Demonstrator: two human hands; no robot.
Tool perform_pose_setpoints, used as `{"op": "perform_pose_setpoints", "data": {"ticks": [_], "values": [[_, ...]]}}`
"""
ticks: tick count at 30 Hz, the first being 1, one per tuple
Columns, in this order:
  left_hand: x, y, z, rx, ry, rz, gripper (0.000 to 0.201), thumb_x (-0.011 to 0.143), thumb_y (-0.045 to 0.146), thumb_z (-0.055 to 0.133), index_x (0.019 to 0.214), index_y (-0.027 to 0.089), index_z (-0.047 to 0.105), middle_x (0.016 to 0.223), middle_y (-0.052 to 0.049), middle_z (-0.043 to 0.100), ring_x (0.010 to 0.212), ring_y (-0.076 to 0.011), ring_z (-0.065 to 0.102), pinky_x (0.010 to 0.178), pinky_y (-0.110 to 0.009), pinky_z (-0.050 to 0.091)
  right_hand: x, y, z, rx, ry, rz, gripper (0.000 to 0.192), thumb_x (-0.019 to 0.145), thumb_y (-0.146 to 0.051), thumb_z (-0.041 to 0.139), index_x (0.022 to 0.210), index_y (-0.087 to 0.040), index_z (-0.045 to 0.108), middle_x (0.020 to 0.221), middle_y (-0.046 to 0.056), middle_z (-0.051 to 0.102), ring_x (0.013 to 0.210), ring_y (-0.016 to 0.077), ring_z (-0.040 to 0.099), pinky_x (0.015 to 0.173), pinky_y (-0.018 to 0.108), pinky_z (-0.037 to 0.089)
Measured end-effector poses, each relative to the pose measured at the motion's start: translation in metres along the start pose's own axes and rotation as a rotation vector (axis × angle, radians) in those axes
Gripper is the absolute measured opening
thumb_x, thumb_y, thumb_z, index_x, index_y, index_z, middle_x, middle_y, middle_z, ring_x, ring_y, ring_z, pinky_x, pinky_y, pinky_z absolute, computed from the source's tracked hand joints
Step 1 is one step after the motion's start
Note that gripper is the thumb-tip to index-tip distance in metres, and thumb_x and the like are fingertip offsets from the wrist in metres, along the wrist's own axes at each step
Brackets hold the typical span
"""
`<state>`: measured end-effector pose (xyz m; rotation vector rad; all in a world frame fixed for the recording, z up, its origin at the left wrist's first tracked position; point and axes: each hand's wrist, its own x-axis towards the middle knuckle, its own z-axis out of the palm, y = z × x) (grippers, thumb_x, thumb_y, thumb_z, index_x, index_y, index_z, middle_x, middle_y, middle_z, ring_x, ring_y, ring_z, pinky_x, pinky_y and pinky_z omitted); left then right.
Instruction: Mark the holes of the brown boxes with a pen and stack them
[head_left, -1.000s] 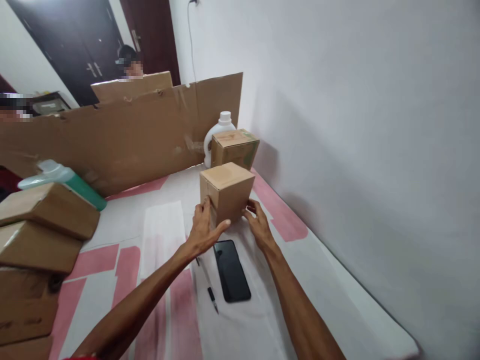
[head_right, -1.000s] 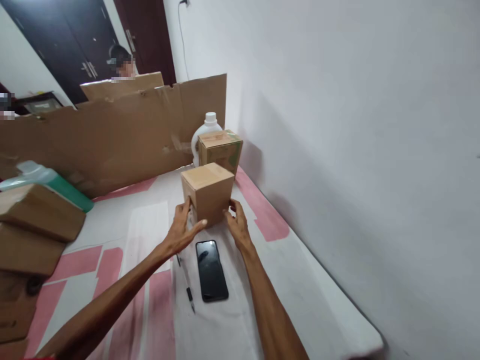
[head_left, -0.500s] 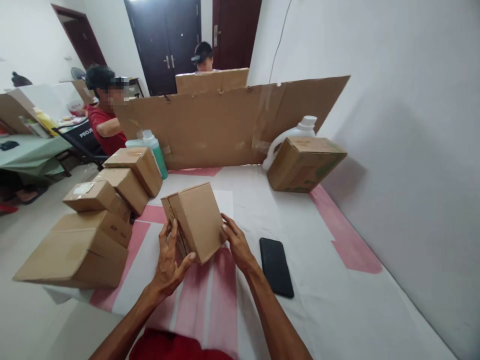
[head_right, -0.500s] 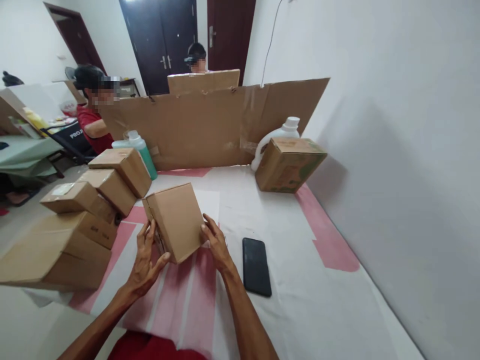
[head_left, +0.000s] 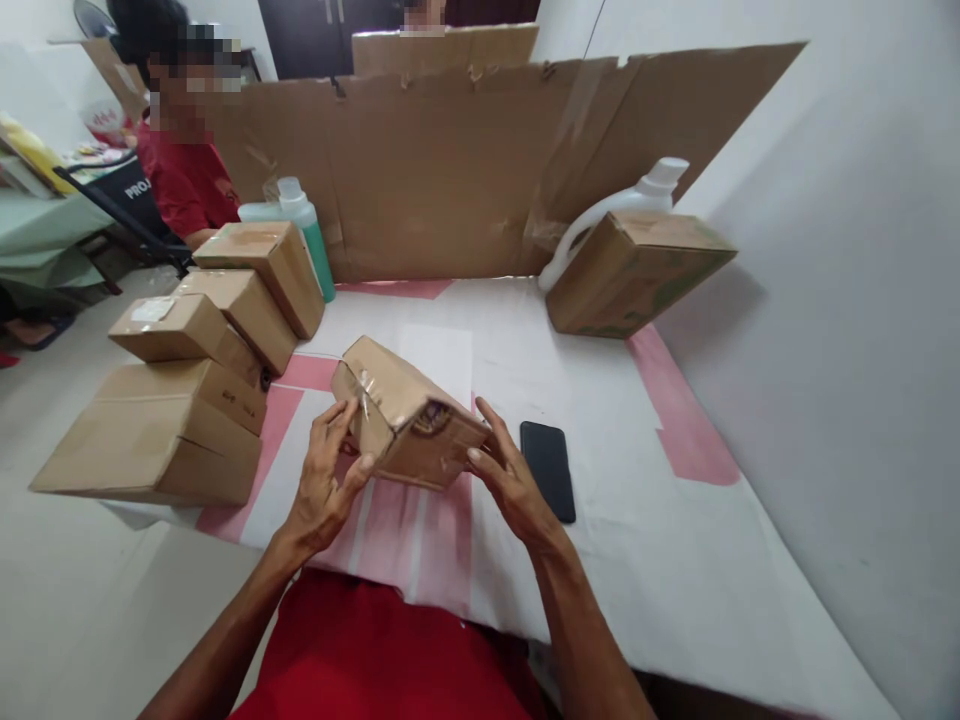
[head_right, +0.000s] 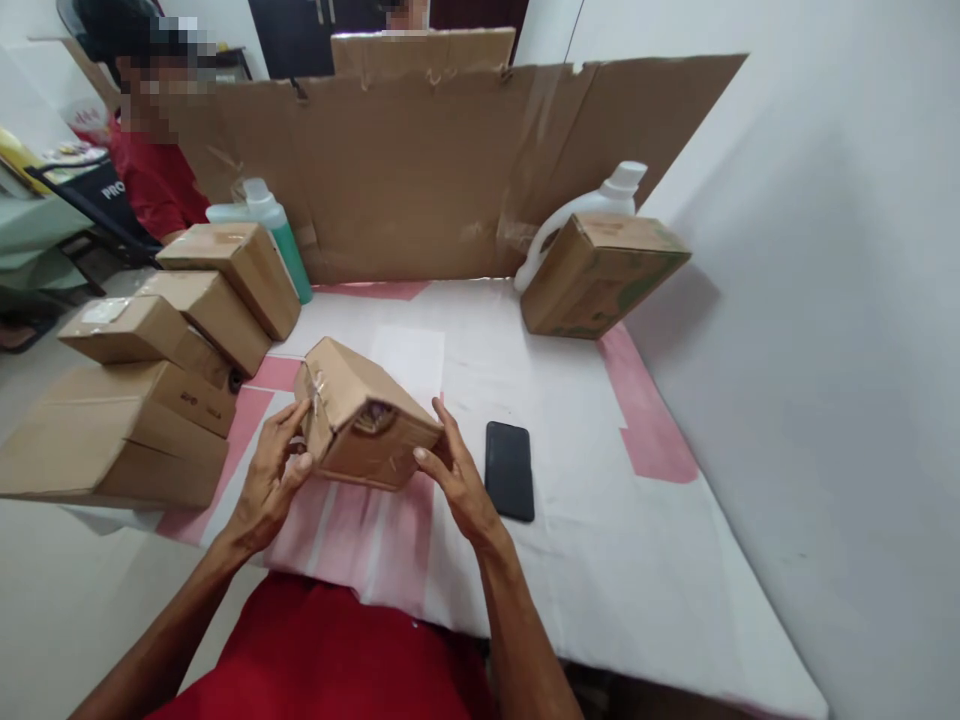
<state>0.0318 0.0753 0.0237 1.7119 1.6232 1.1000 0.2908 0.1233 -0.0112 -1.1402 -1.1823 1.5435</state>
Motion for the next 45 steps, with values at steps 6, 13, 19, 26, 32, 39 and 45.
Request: {"op": "perform_pose_setpoints", "data": {"ticks": [6, 13, 19, 26, 32, 39, 45], "values": [[0.014, 0.022, -0.01, 0.072, 0.032, 0.137, 0.069, 0.101, 0.064, 0.039, 0.156, 0.022, 0.047, 0.141, -0.015, 0.055, 0.126, -0.0319, 0.054, 0.105, -0.047, 0.048, -0.003, -0.029, -0.001, -0.125, 0.027, -0.065, 0.053, 0.09, -0.062, 0.066, 0.127, -0.025, 0.067, 0.119, 0.007, 0.071, 0.104, 0.0273, 0.068, 0.083, 0.037, 0.059], [0.039, 0.011, -0.012, 0.108, 0.074, 0.084, 0.056, 0.103, 0.059, 0.038, 0.137, 0.021, 0.061, 0.13, -0.013, 0.063, 0.124, -0.0323, 0.054, 0.11, -0.051, 0.04, 0.0, -0.033, 0.008, -0.281, 0.045, -0.107, 0.044, 0.094, -0.067, 0.058, 0.091, -0.024, 0.064, 0.074, 0.0, 0.062, 0.066, 0.0189, 0.059, 0.061, 0.032, 0.048], [0.071, 0.023, -0.02, -0.14, 0.002, -0.042, 0.055, 0.092, 0.054, 0.064, 0.135, 0.021, 0.061, 0.133, -0.011, 0.068, 0.119, -0.0292, 0.065, 0.105, -0.044, 0.05, 0.019, -0.059, 0.023, -0.353, 0.028, -0.163, 0.045, 0.092, -0.067, 0.056, 0.085, -0.023, 0.065, 0.094, 0.005, 0.067, 0.087, 0.0228, 0.062, 0.074, 0.034, 0.051], [0.074, 0.034, -0.018, -0.069, -0.162, 0.101, 0.049, 0.093, 0.04, 0.067, 0.138, 0.023, 0.058, 0.139, -0.01, 0.064, 0.122, -0.0264, 0.064, 0.108, -0.042, 0.049, 0.03, -0.082, 0.034, -0.383, 0.091, -0.302, 0.034, 0.097, -0.043, 0.055, 0.12, -0.022, 0.07, 0.12, 0.008, 0.073, 0.103, 0.0234, 0.066, 0.089, 0.036, 0.051], [0.074, 0.067, -0.016, 0.189, -0.189, 0.234, 0.06, 0.092, 0.036, 0.068, 0.149, 0.027, 0.052, 0.122, -0.008, 0.069, 0.113, -0.026, 0.066, 0.101, -0.042, 0.053, 0.006, -0.087, 0.051, -0.615, 0.319, -0.321, 0.013, 0.094, -0.027, 0.056, 0.092, -0.021, 0.067, 0.093, 0.005, 0.074, 0.08, 0.0194, 0.065, 0.076, 0.031, 0.048], [0.078, 0.085, 0.006, 0.402, -0.108, 0.451, 0.029, 0.096, 0.035, 0.064, 0.122, 0.025, 0.072, 0.115, -0.005, 0.072, 0.102, -0.024, 0.07, 0.09, -0.037, 0.055, -0.006, -0.084, 0.066, -0.797, 0.412, -0.366, 0.015, 0.093, -0.017, 0.052, 0.089, -0.02, 0.065, 0.087, 0.006, 0.071, 0.076, 0.0198, 0.063, 0.071, 0.03, 0.047], [0.085, 0.079, 0.015, 0.432, -0.143, 0.505, 0.026, 0.098, 0.034, 0.061, 0.118, 0.026, 0.075, 0.098, -0.002, 0.074, 0.086, -0.0213, 0.071, 0.074, -0.032, 0.052, -0.001, -0.08, 0.058, -0.754, 0.442, -0.411, 0.017, 0.097, -0.018, 0.05, 0.094, -0.018, 0.067, 0.092, 0.008, 0.072, 0.083, 0.021, 0.066, 0.079, 0.032, 0.049]]}}
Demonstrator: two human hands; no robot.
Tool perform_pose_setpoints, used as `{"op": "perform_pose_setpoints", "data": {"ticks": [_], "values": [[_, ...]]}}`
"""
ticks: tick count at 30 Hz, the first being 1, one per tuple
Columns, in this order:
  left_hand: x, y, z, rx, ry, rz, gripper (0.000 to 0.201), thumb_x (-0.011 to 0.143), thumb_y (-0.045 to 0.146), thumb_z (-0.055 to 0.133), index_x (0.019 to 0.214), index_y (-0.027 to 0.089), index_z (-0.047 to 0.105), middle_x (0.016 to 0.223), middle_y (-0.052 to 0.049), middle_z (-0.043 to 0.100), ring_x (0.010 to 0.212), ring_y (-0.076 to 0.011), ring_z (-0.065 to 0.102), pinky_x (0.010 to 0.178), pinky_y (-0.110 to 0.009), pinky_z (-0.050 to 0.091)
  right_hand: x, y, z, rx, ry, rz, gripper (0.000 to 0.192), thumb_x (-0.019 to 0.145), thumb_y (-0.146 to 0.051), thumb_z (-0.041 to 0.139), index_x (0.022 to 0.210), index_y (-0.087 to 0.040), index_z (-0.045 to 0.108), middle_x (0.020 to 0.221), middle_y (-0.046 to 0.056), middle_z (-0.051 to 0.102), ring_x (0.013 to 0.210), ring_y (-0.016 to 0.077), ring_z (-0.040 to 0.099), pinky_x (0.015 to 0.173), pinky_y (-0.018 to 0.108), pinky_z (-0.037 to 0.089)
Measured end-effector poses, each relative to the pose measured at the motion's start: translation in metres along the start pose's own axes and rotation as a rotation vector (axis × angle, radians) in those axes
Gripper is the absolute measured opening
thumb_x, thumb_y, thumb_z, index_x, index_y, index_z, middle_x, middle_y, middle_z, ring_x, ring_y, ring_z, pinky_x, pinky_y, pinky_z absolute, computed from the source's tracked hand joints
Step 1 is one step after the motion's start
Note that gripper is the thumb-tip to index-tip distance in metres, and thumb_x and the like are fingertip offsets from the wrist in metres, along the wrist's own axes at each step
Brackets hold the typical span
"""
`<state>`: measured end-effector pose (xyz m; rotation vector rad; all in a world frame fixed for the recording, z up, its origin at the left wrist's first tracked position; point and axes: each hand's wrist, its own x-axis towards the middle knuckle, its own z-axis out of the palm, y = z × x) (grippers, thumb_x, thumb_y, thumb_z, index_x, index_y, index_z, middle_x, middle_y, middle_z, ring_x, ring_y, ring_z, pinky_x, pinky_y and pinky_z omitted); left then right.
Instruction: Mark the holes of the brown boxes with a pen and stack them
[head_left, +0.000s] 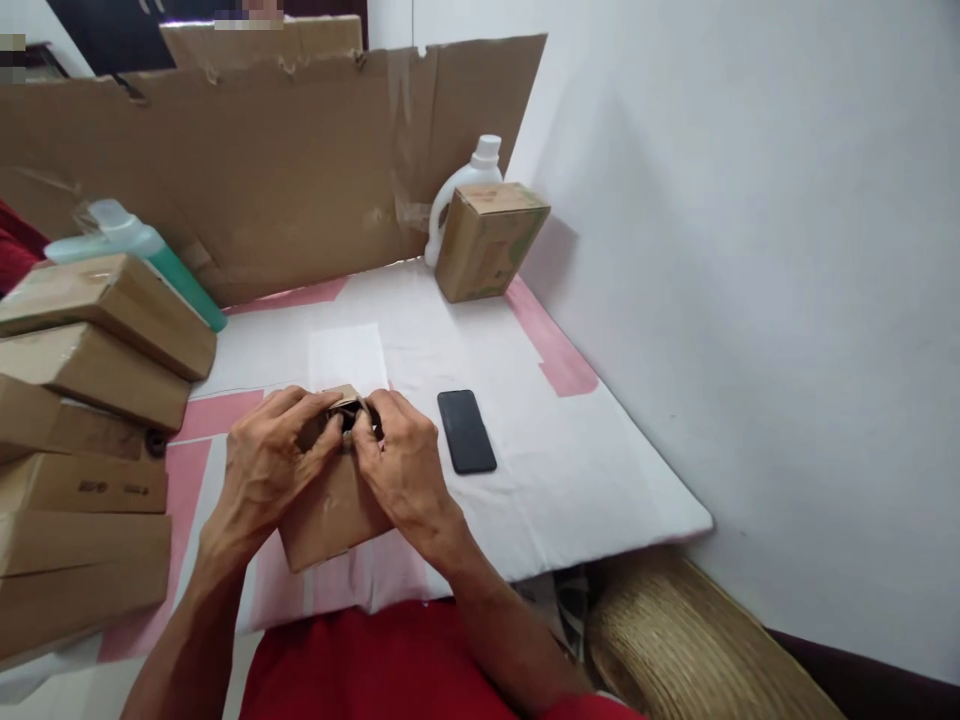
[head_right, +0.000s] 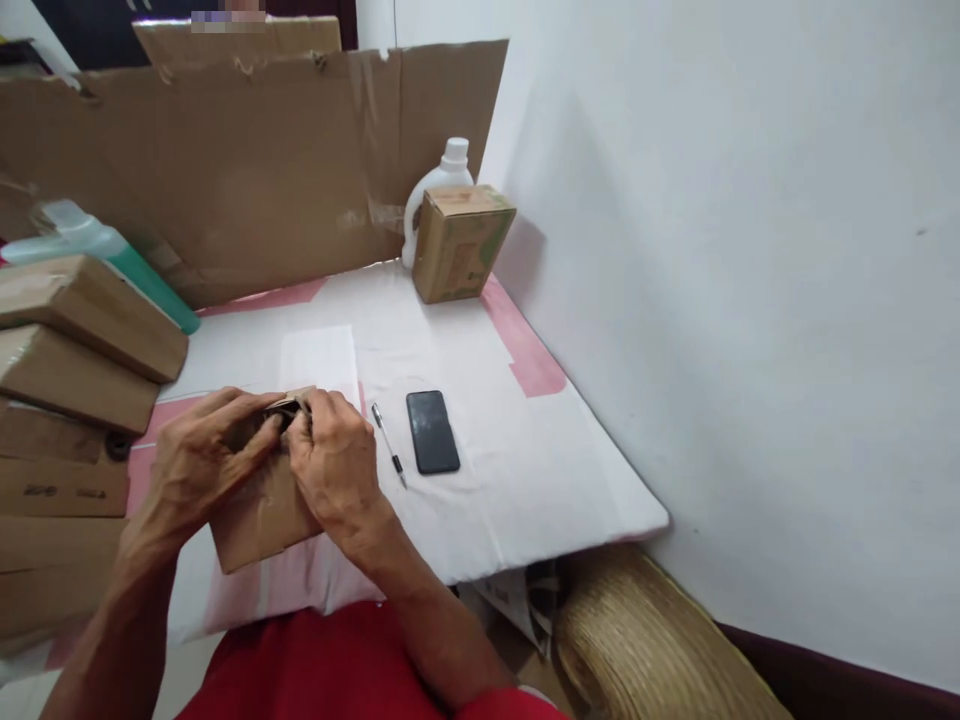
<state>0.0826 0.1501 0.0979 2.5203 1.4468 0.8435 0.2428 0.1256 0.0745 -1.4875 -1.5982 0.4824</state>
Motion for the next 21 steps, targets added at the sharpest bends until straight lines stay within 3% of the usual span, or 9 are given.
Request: {"op": "perform_pose_setpoints", "data": {"ticks": [4, 6, 8, 10, 12, 15, 17, 21], "values": [[0.005, -0.002, 0.001, 0.032, 0.047, -0.037, 0.027, 0.097, 0.04, 0.063, 0.115, 0.024, 0.077, 0.1, -0.003, 0.075, 0.088, -0.0221, 0.072, 0.076, -0.033, 0.052, -0.012, 0.038, -0.02, 0.239, -0.071, 0.039, 0.026, 0.102, -0.039, 0.055, 0.115, -0.02, 0.067, 0.1, 0.006, 0.075, 0.086, 0.0187, 0.069, 0.076, 0.029, 0.051], [0.005, -0.004, -0.001, 0.019, 0.066, -0.071, 0.029, 0.098, 0.041, 0.061, 0.113, 0.022, 0.077, 0.102, -0.004, 0.076, 0.091, -0.0227, 0.072, 0.08, -0.033, 0.052, -0.024, 0.068, -0.031, 0.127, -0.026, 0.181, 0.028, 0.1, -0.044, 0.057, 0.109, -0.019, 0.068, 0.095, 0.006, 0.075, 0.08, 0.0194, 0.069, 0.072, 0.029, 0.05], [0.005, -0.007, -0.003, -0.02, 0.083, -0.102, 0.029, 0.099, 0.036, 0.054, 0.112, 0.02, 0.075, 0.105, -0.005, 0.076, 0.095, -0.0235, 0.072, 0.085, -0.035, 0.051, -0.034, 0.097, -0.038, -0.102, -0.005, 0.34, 0.023, 0.099, -0.04, 0.059, 0.093, -0.019, 0.067, 0.085, 0.006, 0.073, 0.075, 0.0209, 0.067, 0.071, 0.031, 0.047], [0.005, -0.01, -0.004, -0.056, 0.095, -0.138, 0.029, 0.097, 0.029, 0.048, 0.11, 0.019, 0.072, 0.105, -0.006, 0.076, 0.094, -0.0236, 0.071, 0.085, -0.036, 0.05, -0.041, 0.116, -0.036, -0.271, -0.108, 0.454, 0.021, 0.099, -0.036, 0.059, 0.084, -0.021, 0.064, 0.076, 0.004, 0.071, 0.072, 0.0214, 0.066, 0.069, 0.031, 0.043], [0.006, -0.012, -0.004, -0.069, 0.096, -0.173, 0.028, 0.095, 0.025, 0.045, 0.107, 0.018, 0.07, 0.101, -0.006, 0.076, 0.088, -0.023, 0.069, 0.081, -0.036, 0.049, -0.043, 0.123, -0.025, -0.375, -0.282, 0.505, 0.019, 0.099, -0.036, 0.059, 0.089, -0.021, 0.065, 0.076, 0.004, 0.072, 0.075, 0.0224, 0.069, 0.067, 0.03, 0.04], [0.006, -0.012, -0.003, -0.075, 0.091, -0.196, 0.027, 0.095, 0.024, 0.042, 0.101, 0.019, 0.068, 0.096, -0.004, 0.075, 0.082, -0.0215, 0.067, 0.076, -0.035, 0.046, -0.04, 0.12, -0.003, -0.512, -0.473, 0.536, 0.016, 0.099, -0.032, 0.06, 0.107, -0.019, 0.065, 0.097, 0.011, 0.077, 0.091, 0.0267, 0.072, 0.07, 0.031, 0.038], [0.005, -0.012, -0.003, -0.094, 0.095, -0.206, 0.026, 0.095, 0.022, 0.042, 0.099, 0.019, 0.067, 0.094, -0.004, 0.075, 0.081, -0.0205, 0.067, 0.075, -0.034, 0.046, -0.038, 0.118, 0.006, -0.551, -0.524, 0.563, 0.017, 0.099, -0.023, 0.056, 0.111, -0.015, 0.064, 0.106, 0.017, 0.076, 0.096, 0.0298, 0.073, 0.071, 0.032, 0.038], [0.0, -0.011, -0.003, -0.136, 0.126, -0.213, 0.027, 0.095, 0.021, 0.043, 0.097, 0.02, 0.069, 0.091, -0.002, 0.075, 0.078, -0.0187, 0.067, 0.074, -0.032, 0.047, -0.035, 0.13, 0.001, -0.52, -0.56, 0.584, 0.016, 0.098, -0.022, 0.054, 0.108, -0.012, 0.063, 0.102, 0.021, 0.075, 0.095, 0.0323, 0.072, 0.069, 0.032, 0.037]]}}
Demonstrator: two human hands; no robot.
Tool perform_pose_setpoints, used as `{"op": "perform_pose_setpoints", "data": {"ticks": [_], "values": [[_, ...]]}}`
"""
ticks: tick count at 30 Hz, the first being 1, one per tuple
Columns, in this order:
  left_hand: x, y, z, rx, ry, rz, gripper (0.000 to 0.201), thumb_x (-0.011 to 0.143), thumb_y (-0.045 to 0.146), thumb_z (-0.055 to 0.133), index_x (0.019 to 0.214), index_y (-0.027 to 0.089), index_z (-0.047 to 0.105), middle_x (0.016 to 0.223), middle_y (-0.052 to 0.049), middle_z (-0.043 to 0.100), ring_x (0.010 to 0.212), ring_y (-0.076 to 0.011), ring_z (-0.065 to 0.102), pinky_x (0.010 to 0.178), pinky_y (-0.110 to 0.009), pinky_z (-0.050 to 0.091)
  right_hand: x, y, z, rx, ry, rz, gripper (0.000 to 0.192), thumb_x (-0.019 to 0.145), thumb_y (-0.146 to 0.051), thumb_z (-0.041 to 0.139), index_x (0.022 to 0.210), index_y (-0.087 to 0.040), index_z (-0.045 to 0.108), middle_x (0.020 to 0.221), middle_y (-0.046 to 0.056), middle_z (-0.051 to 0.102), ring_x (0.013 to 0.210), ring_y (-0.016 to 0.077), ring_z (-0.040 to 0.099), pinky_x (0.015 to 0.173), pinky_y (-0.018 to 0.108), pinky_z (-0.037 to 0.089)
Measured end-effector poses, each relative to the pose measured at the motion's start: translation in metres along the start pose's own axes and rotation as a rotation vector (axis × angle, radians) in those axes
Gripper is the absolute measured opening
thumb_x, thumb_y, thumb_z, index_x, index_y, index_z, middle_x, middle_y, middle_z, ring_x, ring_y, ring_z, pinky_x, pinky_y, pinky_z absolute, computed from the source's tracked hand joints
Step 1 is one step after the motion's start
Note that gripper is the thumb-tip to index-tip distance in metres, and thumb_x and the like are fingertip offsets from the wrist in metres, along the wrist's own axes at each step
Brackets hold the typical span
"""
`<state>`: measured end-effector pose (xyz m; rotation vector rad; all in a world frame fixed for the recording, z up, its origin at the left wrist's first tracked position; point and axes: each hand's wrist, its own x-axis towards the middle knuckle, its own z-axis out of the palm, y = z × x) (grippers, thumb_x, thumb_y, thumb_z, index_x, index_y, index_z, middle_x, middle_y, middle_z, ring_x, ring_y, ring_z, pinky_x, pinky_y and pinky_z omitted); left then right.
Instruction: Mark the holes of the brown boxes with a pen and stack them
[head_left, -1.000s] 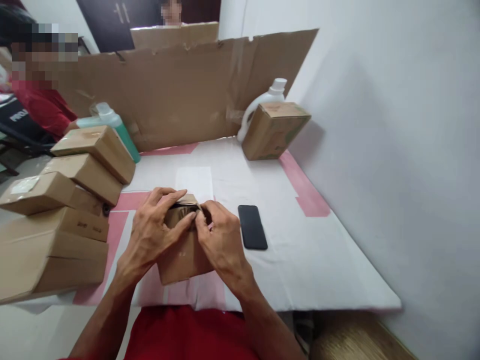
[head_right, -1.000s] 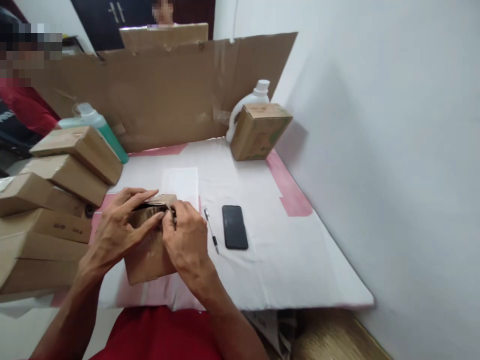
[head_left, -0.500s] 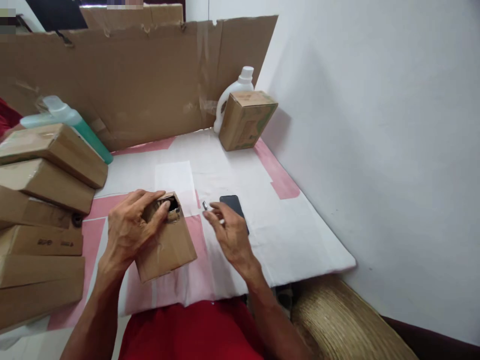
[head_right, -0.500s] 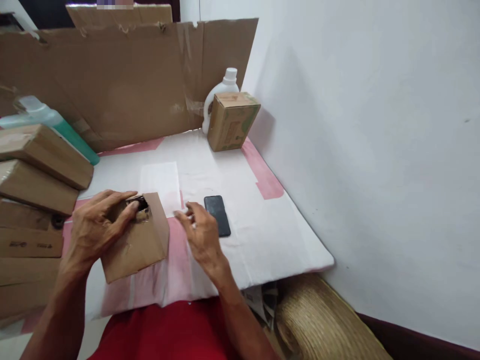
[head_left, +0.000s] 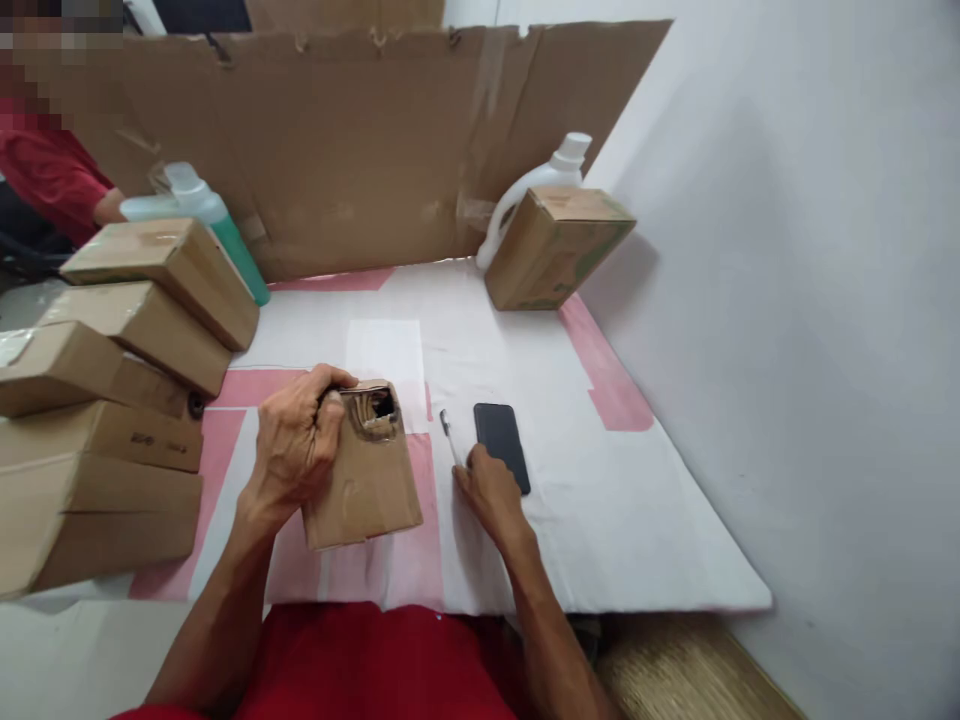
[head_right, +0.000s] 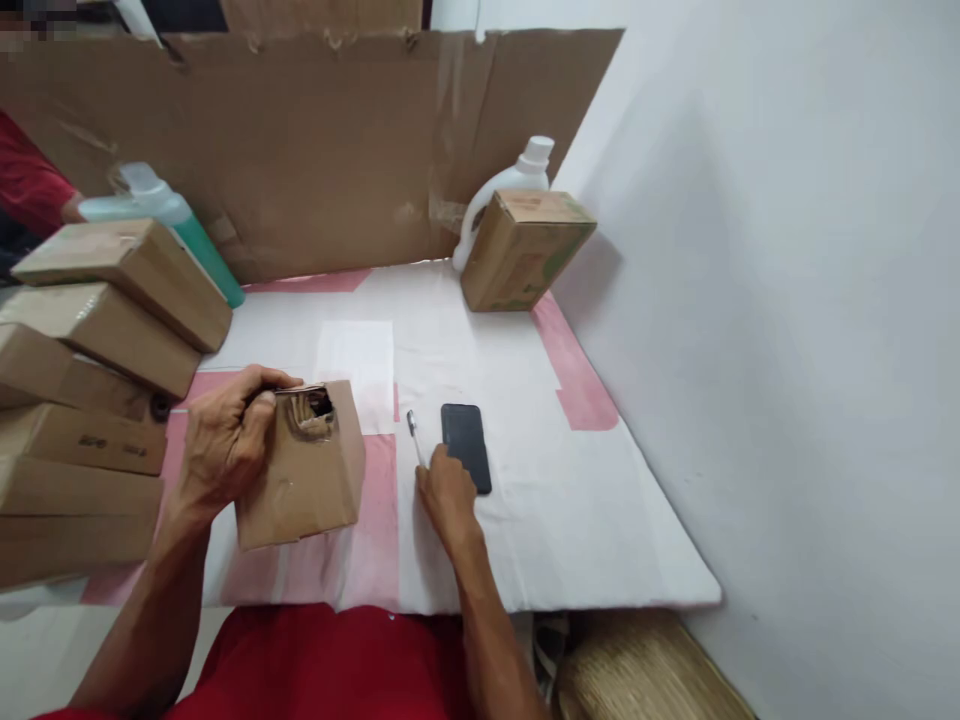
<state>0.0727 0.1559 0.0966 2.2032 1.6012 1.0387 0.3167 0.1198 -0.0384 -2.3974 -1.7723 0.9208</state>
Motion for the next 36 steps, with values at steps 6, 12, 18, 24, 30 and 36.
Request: {"op": "perform_pose_setpoints", "data": {"ticks": [6, 12, 18, 24, 30, 36], "values": [[0.0, 0.001, 0.003, -0.11, 0.061, 0.005, 0.029, 0.093, 0.018, 0.044, 0.093, 0.019, 0.073, 0.089, -0.002, 0.077, 0.081, -0.0188, 0.069, 0.076, -0.032, 0.051, 0.009, 0.017, -0.005, 0.146, -0.035, -0.13, 0.012, 0.086, -0.014, 0.059, 0.076, -0.021, 0.056, 0.076, 0.005, 0.07, 0.077, 0.0213, 0.068, 0.067, 0.028, 0.04], [0.001, 0.001, 0.006, -0.194, 0.058, -0.049, 0.03, 0.094, 0.02, 0.045, 0.09, 0.021, 0.074, 0.087, -0.001, 0.078, 0.079, -0.019, 0.07, 0.076, -0.033, 0.054, -0.014, -0.01, -0.039, 1.224, 0.164, -0.306, 0.019, 0.091, -0.043, 0.058, 0.089, -0.026, 0.049, 0.07, -0.003, 0.062, 0.053, 0.0153, 0.058, 0.047, 0.025, 0.04], [0.002, 0.009, 0.008, -0.191, 0.039, -0.01, 0.029, 0.093, 0.017, 0.044, 0.091, 0.02, 0.073, 0.087, -0.002, 0.078, 0.081, -0.0191, 0.07, 0.078, -0.033, 0.053, -0.045, -0.066, -0.077, 1.584, 0.128, -0.64, 0.013, 0.089, -0.033, 0.071, 0.093, -0.025, 0.062, 0.091, 0.001, 0.074, 0.066, 0.0135, 0.069, 0.054, 0.025, 0.052], [-0.002, 0.013, 0.009, -0.211, 0.04, 0.046, 0.029, 0.094, 0.015, 0.042, 0.091, 0.02, 0.071, 0.091, -0.002, 0.078, 0.081, -0.0184, 0.07, 0.08, -0.033, 0.053, -0.045, -0.082, -0.066, 1.489, 0.172, -0.757, 0.007, 0.094, -0.03, 0.071, 0.097, -0.023, 0.072, 0.093, 0.003, 0.076, 0.067, 0.014, 0.07, 0.055, 0.026, 0.053], [-0.002, 0.013, 0.009, -0.211, 0.038, 0.049, 0.031, 0.095, 0.018, 0.041, 0.091, 0.021, 0.071, 0.09, -0.003, 0.078, 0.082, -0.0191, 0.071, 0.08, -0.034, 0.054, -0.046, -0.083, -0.065, 1.289, 0.251, -0.78, 0.009, 0.095, -0.025, 0.071, 0.103, -0.025, 0.076, 0.094, 0.002, 0.075, 0.069, 0.0142, 0.069, 0.055, 0.026, 0.054], [-0.003, 0.016, 0.009, -0.217, 0.043, 0.039, 0.032, 0.096, 0.018, 0.041, 0.092, 0.021, 0.073, 0.092, -0.003, 0.079, 0.082, -0.0188, 0.071, 0.08, -0.033, 0.054, -0.057, -0.073, -0.074, 1.147, 0.165, -0.851, 0.008, 0.094, -0.024, 0.07, 0.098, -0.024, 0.077, 0.091, 0.003, 0.073, 0.066, 0.0131, 0.066, 0.059, 0.028, 0.057]]}}
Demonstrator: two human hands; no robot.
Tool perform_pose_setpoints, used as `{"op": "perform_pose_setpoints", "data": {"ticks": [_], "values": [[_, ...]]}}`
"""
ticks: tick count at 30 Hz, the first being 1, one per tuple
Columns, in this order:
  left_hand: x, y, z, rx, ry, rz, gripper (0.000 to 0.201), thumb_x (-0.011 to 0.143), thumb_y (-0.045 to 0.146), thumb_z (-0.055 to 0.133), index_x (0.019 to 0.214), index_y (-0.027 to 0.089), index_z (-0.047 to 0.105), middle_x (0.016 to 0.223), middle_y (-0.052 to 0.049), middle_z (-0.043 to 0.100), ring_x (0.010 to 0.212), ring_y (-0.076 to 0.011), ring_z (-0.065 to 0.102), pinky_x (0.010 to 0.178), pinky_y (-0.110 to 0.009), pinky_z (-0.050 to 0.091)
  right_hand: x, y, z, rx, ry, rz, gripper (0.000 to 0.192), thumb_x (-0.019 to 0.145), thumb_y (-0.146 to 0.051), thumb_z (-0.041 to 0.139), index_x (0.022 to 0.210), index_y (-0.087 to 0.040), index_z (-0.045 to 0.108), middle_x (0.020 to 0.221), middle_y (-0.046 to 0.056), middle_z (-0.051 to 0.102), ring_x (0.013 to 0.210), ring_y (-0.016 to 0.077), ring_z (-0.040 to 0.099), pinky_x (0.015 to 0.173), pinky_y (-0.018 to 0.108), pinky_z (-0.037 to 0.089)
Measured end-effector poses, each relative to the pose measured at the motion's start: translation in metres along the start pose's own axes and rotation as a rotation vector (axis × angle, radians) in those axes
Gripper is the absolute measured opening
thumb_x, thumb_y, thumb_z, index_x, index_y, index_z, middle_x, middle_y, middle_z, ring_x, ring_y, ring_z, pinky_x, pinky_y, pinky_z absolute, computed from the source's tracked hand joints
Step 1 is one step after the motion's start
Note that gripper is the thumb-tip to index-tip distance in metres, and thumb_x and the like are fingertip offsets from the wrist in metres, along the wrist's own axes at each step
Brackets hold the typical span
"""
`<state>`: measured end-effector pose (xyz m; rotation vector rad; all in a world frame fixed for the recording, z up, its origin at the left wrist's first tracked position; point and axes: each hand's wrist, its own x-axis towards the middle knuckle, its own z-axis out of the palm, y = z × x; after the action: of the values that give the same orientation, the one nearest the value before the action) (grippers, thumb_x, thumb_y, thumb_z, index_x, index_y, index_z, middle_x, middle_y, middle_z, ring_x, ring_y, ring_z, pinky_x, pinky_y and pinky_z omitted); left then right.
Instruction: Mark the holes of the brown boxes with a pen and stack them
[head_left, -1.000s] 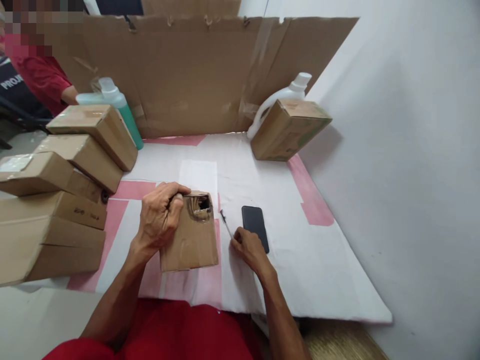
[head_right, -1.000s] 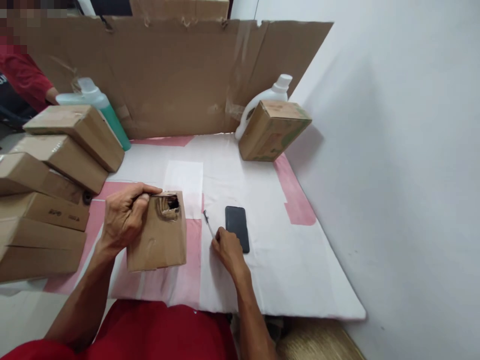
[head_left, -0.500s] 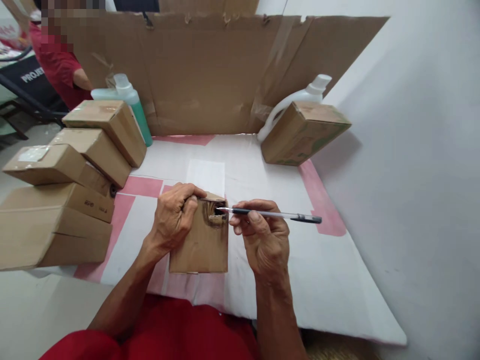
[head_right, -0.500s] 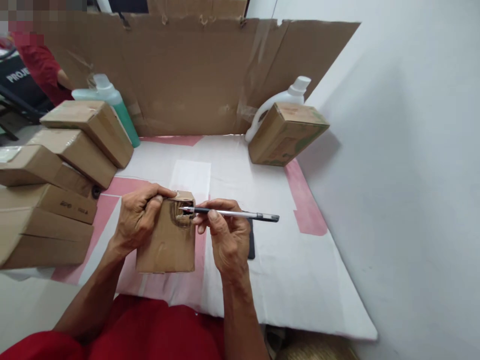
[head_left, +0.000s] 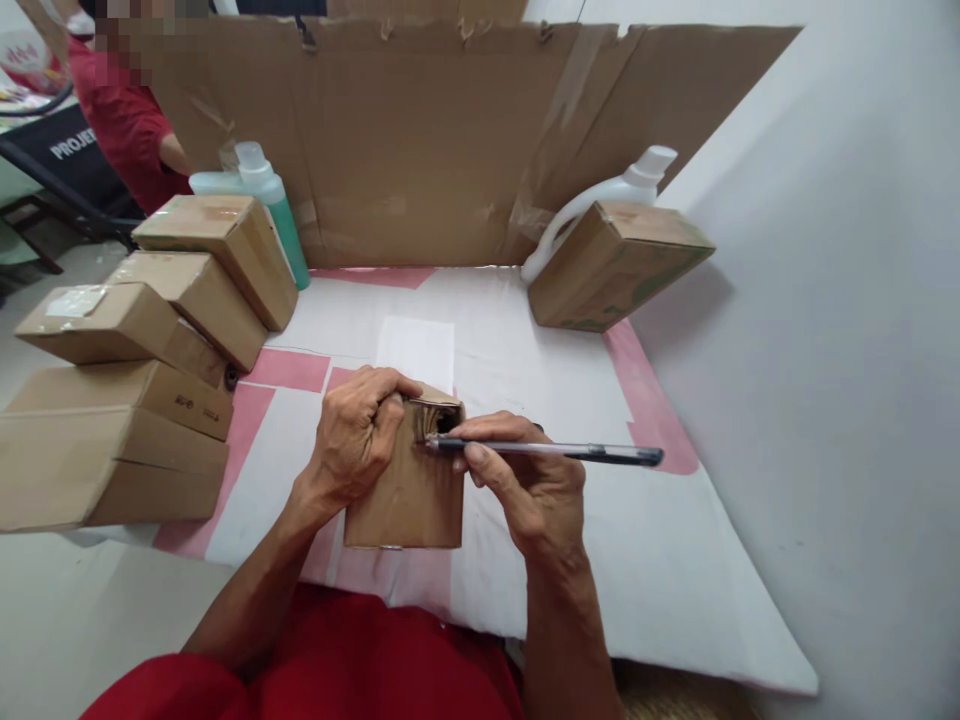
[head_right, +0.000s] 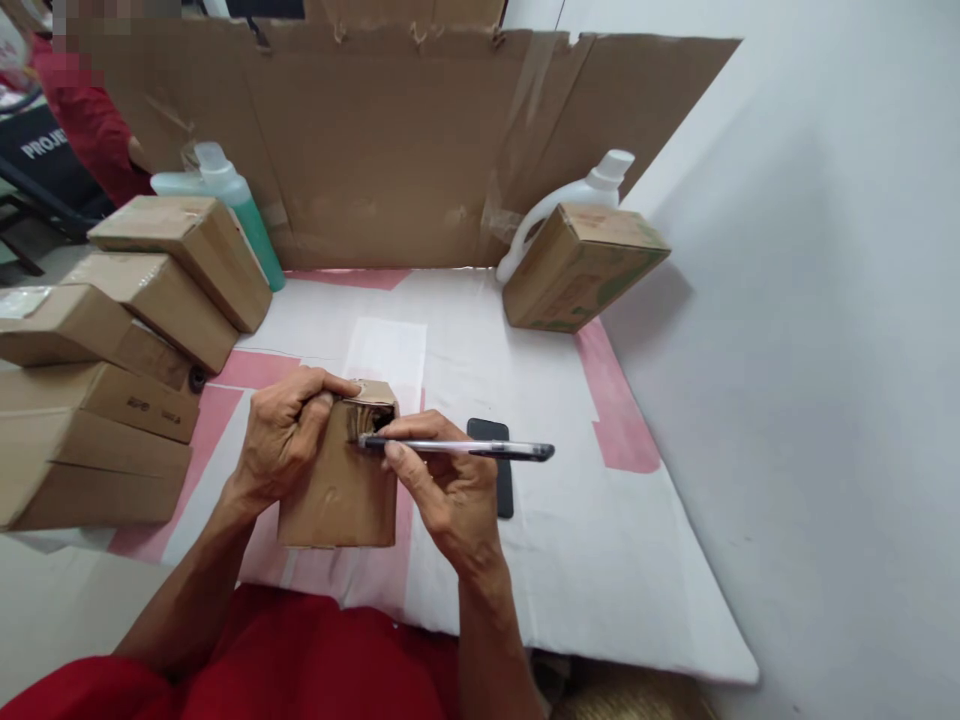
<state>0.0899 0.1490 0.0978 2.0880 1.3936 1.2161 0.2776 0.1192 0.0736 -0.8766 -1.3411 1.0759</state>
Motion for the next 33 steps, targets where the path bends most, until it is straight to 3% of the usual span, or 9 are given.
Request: {"op": "perform_pose_setpoints", "data": {"ticks": [3, 7, 11, 15, 20, 23, 27, 30, 33], "values": [[-0.001, -0.001, 0.0, 0.009, 0.003, -0.022, 0.031, 0.096, 0.019, 0.041, 0.09, 0.021, 0.072, 0.09, -0.003, 0.079, 0.08, -0.0192, 0.071, 0.079, -0.034, 0.055, -0.006, -0.001, -0.015, 0.042, -0.004, 0.082, 0.012, 0.096, -0.032, 0.068, 0.091, -0.022, 0.072, 0.095, 0.004, 0.075, 0.058, 0.0118, 0.063, 0.05, 0.026, 0.052], [-0.003, -0.004, -0.002, 0.025, 0.011, -0.043, 0.029, 0.095, 0.019, 0.044, 0.092, 0.02, 0.073, 0.09, -0.003, 0.078, 0.083, -0.0198, 0.071, 0.079, -0.034, 0.055, -0.007, 0.014, -0.044, 0.035, 0.188, 0.231, 0.024, 0.096, -0.045, 0.065, 0.089, -0.023, 0.057, 0.087, 0.001, 0.073, 0.043, 0.0085, 0.054, 0.035, 0.021, 0.032], [-0.003, -0.008, -0.004, 0.064, 0.02, -0.05, 0.029, 0.097, 0.02, 0.046, 0.096, 0.02, 0.075, 0.093, -0.002, 0.078, 0.085, -0.0194, 0.071, 0.08, -0.032, 0.054, -0.013, 0.055, -0.062, -0.583, 0.096, 0.456, 0.026, 0.099, -0.04, 0.061, 0.082, -0.023, 0.051, 0.064, -0.005, 0.063, 0.051, 0.0125, 0.058, 0.051, 0.023, 0.043], [-0.003, -0.01, -0.004, 0.1, 0.007, -0.032, 0.03, 0.097, 0.022, 0.046, 0.097, 0.021, 0.076, 0.091, -0.001, 0.077, 0.08, -0.018, 0.07, 0.077, -0.031, 0.054, -0.029, 0.096, -0.053, -1.027, -0.037, 0.646, 0.015, 0.096, -0.023, 0.066, 0.083, -0.02, 0.059, 0.081, 0.005, 0.073, 0.078, 0.0202, 0.07, 0.068, 0.027, 0.044], [-0.002, -0.008, -0.006, 0.128, 0.014, -0.02, 0.03, 0.096, 0.022, 0.046, 0.096, 0.021, 0.076, 0.089, -0.001, 0.077, 0.077, -0.0174, 0.069, 0.073, -0.03, 0.054, -0.045, 0.1, -0.045, -1.124, -0.02, 0.692, 0.012, 0.099, -0.029, 0.063, 0.095, -0.018, 0.063, 0.099, 0.01, 0.074, 0.09, 0.025, 0.071, 0.074, 0.031, 0.044], [-0.002, -0.008, -0.006, 0.128, 0.011, -0.025, 0.03, 0.096, 0.021, 0.046, 0.097, 0.021, 0.076, 0.088, -0.001, 0.077, 0.076, -0.0172, 0.069, 0.073, -0.03, 0.053, -0.048, 0.09, -0.059, -1.236, 0.097, 0.686, 0.026, 0.103, -0.04, 0.057, 0.112, -0.016, 0.061, 0.116, 0.016, 0.069, 0.107, 0.0292, 0.066, 0.083, 0.035, 0.046], [-0.002, -0.009, -0.005, 0.127, 0.013, -0.027, 0.03, 0.097, 0.022, 0.046, 0.097, 0.021, 0.076, 0.088, -0.001, 0.076, 0.075, -0.0168, 0.068, 0.072, -0.03, 0.053, -0.047, 0.088, -0.081, -1.381, 0.169, 0.85, 0.046, 0.092, -0.046, 0.071, 0.121, -0.012, 0.058, 0.127, 0.021, 0.063, 0.122, 0.0378, 0.058, 0.088, 0.041, 0.047], [-0.001, -0.01, -0.004, 0.117, 0.014, -0.023, 0.029, 0.097, 0.022, 0.047, 0.097, 0.021, 0.076, 0.087, -0.001, 0.076, 0.075, -0.0165, 0.068, 0.072, -0.03, 0.052, -0.046, 0.094, -0.092, -1.29, 0.149, 0.932, 0.054, 0.084, -0.049, 0.076, 0.119, -0.012, 0.058, 0.127, 0.022, 0.063, 0.121, 0.0379, 0.06, 0.088, 0.041, 0.048], [-0.001, -0.011, -0.005, 0.104, 0.01, -0.031, 0.029, 0.097, 0.022, 0.046, 0.096, 0.021, 0.076, 0.087, -0.001, 0.076, 0.074, -0.0163, 0.067, 0.073, -0.03, 0.052, -0.044, 0.103, -0.096, -1.14, 0.259, 0.919, 0.062, 0.071, -0.048, 0.085, 0.114, -0.012, 0.058, 0.122, 0.023, 0.066, 0.115, 0.0385, 0.062, 0.084, 0.039, 0.048]]}}
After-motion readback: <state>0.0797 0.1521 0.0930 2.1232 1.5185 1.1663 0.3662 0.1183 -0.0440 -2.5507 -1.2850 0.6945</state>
